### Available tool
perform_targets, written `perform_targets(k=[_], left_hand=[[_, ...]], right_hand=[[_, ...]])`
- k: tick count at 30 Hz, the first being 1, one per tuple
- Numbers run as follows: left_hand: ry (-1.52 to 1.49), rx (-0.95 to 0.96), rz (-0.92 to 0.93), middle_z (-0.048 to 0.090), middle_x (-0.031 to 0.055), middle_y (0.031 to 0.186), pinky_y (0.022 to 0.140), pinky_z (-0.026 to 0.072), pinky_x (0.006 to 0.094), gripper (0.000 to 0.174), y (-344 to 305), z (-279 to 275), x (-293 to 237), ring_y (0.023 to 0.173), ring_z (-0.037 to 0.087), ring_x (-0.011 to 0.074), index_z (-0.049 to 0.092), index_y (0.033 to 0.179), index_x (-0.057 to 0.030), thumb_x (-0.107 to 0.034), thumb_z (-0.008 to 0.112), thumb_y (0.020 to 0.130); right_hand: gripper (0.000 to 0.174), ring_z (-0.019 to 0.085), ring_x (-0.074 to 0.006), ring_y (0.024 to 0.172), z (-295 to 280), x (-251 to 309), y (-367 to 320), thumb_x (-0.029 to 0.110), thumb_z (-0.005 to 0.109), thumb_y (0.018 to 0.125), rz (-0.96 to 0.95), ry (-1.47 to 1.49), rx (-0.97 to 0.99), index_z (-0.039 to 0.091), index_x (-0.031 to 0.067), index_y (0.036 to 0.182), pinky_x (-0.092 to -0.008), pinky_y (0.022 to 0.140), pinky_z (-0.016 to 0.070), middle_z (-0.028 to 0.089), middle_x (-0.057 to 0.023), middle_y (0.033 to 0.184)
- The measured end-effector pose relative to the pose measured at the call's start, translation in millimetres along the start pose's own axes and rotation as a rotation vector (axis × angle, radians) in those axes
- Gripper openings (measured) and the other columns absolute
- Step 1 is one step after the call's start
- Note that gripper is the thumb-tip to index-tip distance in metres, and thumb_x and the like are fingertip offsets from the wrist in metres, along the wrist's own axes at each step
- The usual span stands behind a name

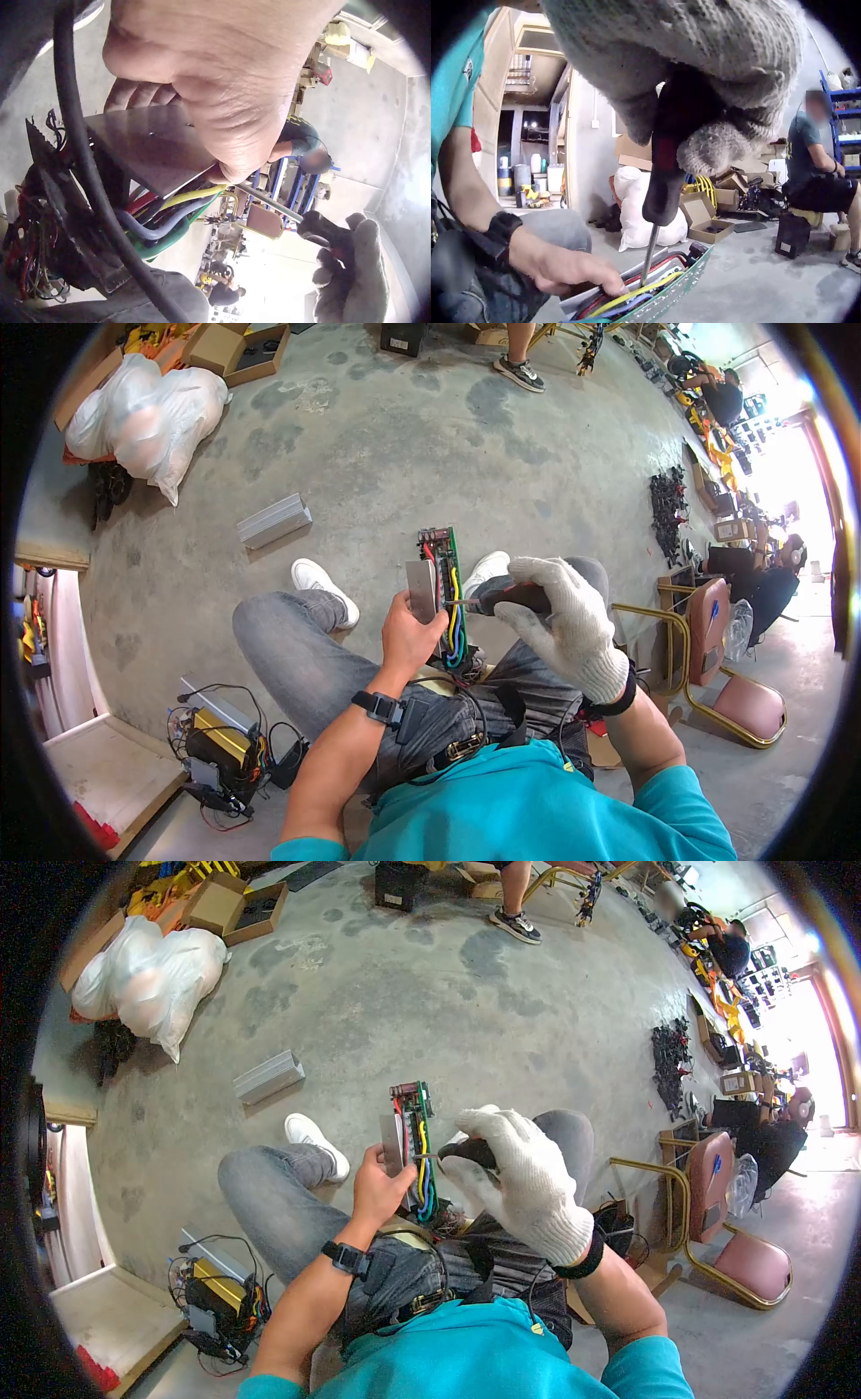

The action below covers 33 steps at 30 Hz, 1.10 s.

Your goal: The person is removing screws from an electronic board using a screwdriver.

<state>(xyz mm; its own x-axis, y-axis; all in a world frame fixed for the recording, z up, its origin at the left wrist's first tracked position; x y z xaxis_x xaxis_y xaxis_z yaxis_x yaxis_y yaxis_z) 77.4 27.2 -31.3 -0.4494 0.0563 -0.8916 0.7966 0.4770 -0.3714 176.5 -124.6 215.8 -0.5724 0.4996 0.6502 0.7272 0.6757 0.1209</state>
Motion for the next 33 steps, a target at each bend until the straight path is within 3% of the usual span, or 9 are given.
perform_targets(k=[9, 13, 15, 17, 21, 24, 29, 31, 33], left_hand=[[-0.012, 0.021, -0.06, 0.077, 0.0174, 0.115, 0.091, 0.0576, 0.0367, 0.063, 4, 4, 15, 0.102, 0.076, 0.0245, 0.06, 0.13, 0.0086, -0.029, 0.083, 0.085], [0.03, 0.038, -0.068, 0.077, 0.0174, 0.116, 0.092, 0.0571, 0.0361, 0.062, 5, 5, 15, 0.104, 0.076, 0.024, 0.06, 0.131, 0.0094, -0.027, 0.082, 0.086], [0.001, 0.039, -0.12, 0.079, 0.0216, 0.114, 0.094, 0.0578, 0.0409, 0.062, 9, 9, 29, 0.105, 0.077, 0.0319, 0.065, 0.125, 0.0078, -0.032, 0.081, 0.081], [0.008, 0.034, -0.131, 0.078, 0.0223, 0.115, 0.095, 0.0577, 0.0412, 0.063, 13, 11, 40, 0.106, 0.077, 0.0329, 0.065, 0.125, 0.0078, -0.034, 0.081, 0.08], [0.004, 0.059, -0.155, 0.078, 0.0242, 0.115, 0.095, 0.0576, 0.0419, 0.065, 14, 11, 43, 0.109, 0.076, 0.0355, 0.065, 0.126, 0.0083, -0.034, 0.081, 0.079], [0.059, 0.139, -0.179, 0.074, 0.0214, 0.12, 0.093, 0.0569, 0.0357, 0.063, 16, 18, 45, 0.106, 0.074, 0.0254, 0.057, 0.132, 0.0135, -0.022, 0.081, 0.085], [-0.099, 0.206, -0.234, 0.073, 0.0201, 0.119, 0.088, 0.058, 0.0345, 0.063, 19, 27, 59, 0.102, 0.073, 0.0228, 0.055, 0.135, 0.0148, -0.017, 0.08, 0.087], [-0.132, 0.214, -0.256, 0.073, 0.0191, 0.119, 0.087, 0.0584, 0.0341, 0.061, 20, 30, 64, 0.101, 0.073, 0.0216, 0.054, 0.135, 0.0146, -0.014, 0.079, 0.087], [-0.169, 0.241, -0.259, 0.074, 0.0254, 0.119, 0.092, 0.0584, 0.0391, 0.069, 22, 34, 72, 0.107, 0.074, 0.031, 0.057, 0.131, 0.0149, -0.024, 0.082, 0.08]], right_hand=[[0.049, 0.074, -0.0409, 0.095, 8, 18, 1, 0.015, 0.079, 0.095, -0.169, -0.145, 0.175, 0.057, 0.0058, 0.137, -0.0468, 0.079, 0.0615, 0.063, -0.0188, 0.122], [0.049, 0.072, -0.0408, 0.098, 27, 14, 8, 0.018, 0.076, 0.096, 0.007, -0.308, 0.306, 0.055, 0.006, 0.138, -0.0485, 0.08, 0.0609, 0.061, -0.0201, 0.121], [0.048, 0.072, -0.0405, 0.098, 30, 6, 9, 0.019, 0.076, 0.096, 0.057, -0.393, 0.359, 0.055, 0.0062, 0.138, -0.0494, 0.079, 0.0606, 0.061, -0.0201, 0.121], [0.047, 0.073, -0.04, 0.088, 30, 23, 11, 0.02, 0.074, 0.098, -0.167, -0.228, 0.285, 0.054, 0.0071, 0.138, -0.05, 0.073, 0.0605, 0.062, -0.0198, 0.116], [0.047, 0.072, -0.0411, 0.087, 42, 22, 14, 0.017, 0.072, 0.097, -0.205, -0.308, 0.418, 0.054, 0.006, 0.139, -0.0497, 0.073, 0.0607, 0.062, -0.0194, 0.115], [0.046, 0.072, -0.0411, 0.091, 39, 1, 24, 0.015, 0.071, 0.096, 0.078, -0.45, 0.425, 0.054, 0.0039, 0.137, -0.0498, 0.076, 0.0608, 0.061, -0.021, 0.116], [0.044, 0.074, -0.0377, 0.079, 48, 14, 20, 0.022, 0.073, 0.098, -0.321, -0.398, 0.395, 0.055, 0.0051, 0.134, -0.0502, 0.066, 0.0598, 0.063, -0.0202, 0.106], [0.045, 0.074, -0.0377, 0.08, 52, 10, 24, 0.021, 0.073, 0.097, -0.176, -0.451, 0.411, 0.055, 0.0051, 0.135, -0.0496, 0.066, 0.0599, 0.063, -0.0206, 0.109], [0.045, 0.074, -0.0376, 0.081, 47, 3, 27, 0.02, 0.073, 0.097, -0.027, -0.498, 0.424, 0.055, 0.0052, 0.135, -0.049, 0.067, 0.06, 0.062, -0.021, 0.111]])
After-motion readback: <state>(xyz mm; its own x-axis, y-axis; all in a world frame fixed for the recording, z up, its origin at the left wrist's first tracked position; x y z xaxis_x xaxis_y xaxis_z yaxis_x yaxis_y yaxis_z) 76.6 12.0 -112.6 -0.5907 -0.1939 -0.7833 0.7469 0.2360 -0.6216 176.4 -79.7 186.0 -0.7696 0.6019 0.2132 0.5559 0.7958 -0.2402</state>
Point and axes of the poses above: each hand's wrist, its own y-axis towards the middle knuckle, its own z-axis out of the palm, x = y × z, the point moved 10 cm from there along y, towards the middle knuckle
